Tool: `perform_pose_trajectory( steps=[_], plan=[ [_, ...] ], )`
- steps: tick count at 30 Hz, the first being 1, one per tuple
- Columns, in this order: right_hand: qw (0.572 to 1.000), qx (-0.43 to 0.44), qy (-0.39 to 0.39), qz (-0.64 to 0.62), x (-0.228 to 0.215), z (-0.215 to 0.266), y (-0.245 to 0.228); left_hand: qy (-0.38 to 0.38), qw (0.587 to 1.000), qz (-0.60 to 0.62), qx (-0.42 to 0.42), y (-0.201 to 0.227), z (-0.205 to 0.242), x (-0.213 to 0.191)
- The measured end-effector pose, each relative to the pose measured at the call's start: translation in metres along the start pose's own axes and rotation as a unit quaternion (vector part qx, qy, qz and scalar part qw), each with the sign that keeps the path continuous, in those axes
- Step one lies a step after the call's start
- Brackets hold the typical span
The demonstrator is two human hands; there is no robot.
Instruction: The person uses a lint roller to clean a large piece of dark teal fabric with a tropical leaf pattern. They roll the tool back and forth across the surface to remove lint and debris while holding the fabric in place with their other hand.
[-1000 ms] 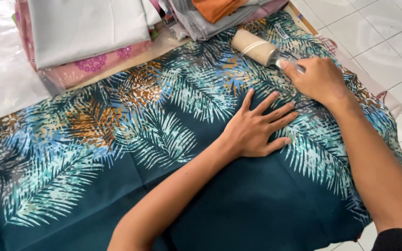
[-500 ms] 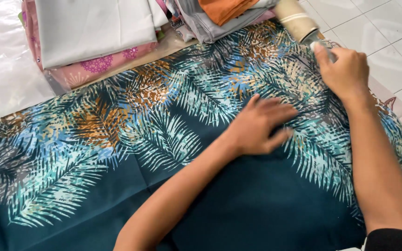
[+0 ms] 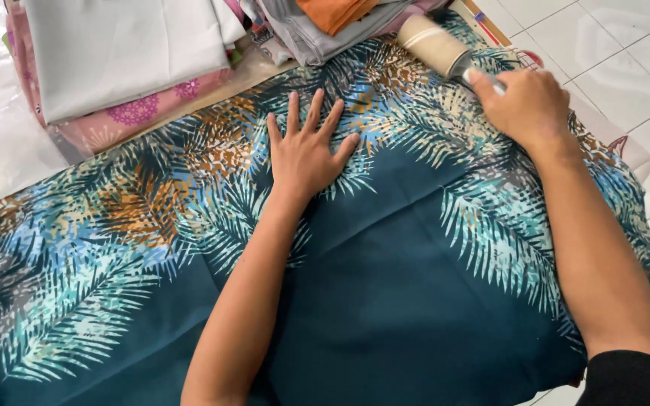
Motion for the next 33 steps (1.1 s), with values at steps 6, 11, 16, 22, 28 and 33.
perform_pose_trajectory(
  steps=[6, 11, 16, 22, 28, 33],
  plan=[
    [0.994, 0.017, 0.103, 0.041, 0.027, -0.012, 0.036, -0.003, 1.0, 0.005, -0.008, 0.0, 0.001, -0.001],
    [0.993, -0.025, 0.117, -0.02, 0.015, -0.001, 0.021, 0.033, 0.999, 0.0, -0.017, 0.0, 0.002, 0.0],
    [0.988, -0.121, 0.028, -0.097, -0.003, 0.018, -0.032, 0.01, 0.996, -0.022, -0.089, -0.003, 0.002, 0.007],
    [0.998, -0.035, -0.049, -0.014, -0.001, 0.007, -0.03, 0.017, 0.995, -0.022, -0.091, -0.004, 0.003, 0.007],
    [0.999, 0.013, 0.05, 0.001, 0.02, -0.01, 0.019, -0.001, 0.995, -0.014, -0.095, -0.003, 0.003, 0.003],
    [0.993, 0.032, 0.115, 0.02, 0.036, -0.016, 0.044, 0.005, 0.996, -0.016, -0.093, -0.002, 0.003, -0.001]
  ],
)
Point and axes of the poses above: each hand's wrist, its own z-axis away from the middle knuckle, its own x-axis out of the palm, y = z × x, the point moved 1 cm from there along -z, towards the middle knuckle, and after that the axes turned 1 degree about -x, right-handed, at the moved point
